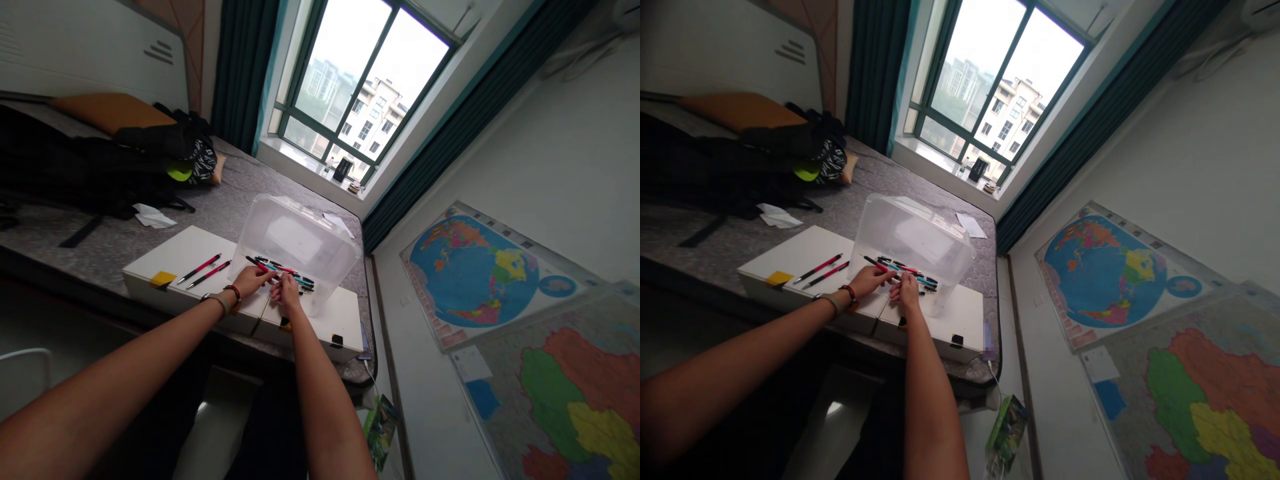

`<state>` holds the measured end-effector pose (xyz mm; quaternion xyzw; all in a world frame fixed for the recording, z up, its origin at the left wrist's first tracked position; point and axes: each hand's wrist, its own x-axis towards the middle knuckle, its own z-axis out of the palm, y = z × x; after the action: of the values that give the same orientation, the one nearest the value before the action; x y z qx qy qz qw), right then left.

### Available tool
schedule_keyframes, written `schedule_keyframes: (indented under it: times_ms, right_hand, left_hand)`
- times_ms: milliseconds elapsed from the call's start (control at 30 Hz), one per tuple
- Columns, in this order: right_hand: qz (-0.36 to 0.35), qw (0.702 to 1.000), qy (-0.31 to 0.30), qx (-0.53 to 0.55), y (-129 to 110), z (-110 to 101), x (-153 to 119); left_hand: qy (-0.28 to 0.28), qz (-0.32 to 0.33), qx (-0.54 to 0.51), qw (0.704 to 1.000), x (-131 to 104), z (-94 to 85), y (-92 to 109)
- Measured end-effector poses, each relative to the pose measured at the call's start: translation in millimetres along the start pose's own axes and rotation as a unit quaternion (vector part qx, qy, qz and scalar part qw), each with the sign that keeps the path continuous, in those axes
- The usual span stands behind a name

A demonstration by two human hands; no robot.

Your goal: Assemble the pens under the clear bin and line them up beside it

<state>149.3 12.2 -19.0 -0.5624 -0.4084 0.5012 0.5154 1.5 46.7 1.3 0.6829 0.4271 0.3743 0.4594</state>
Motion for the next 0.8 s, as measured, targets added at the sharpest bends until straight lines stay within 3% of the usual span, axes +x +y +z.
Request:
schedule_keyframes:
  times_ms: [567, 800]
  right_hand:
    - [-0.019, 0.999, 0.007, -0.038, -4, 2, -5]
    - [0.001, 1.0, 0.001, 0.005, 0, 1, 1]
  left_hand:
    - [0.003, 0.0, -0.001, 1.0, 5, 3.2, -9]
    - [-0.006, 0.01, -0.002, 1.0, 5, 3.1, -10]
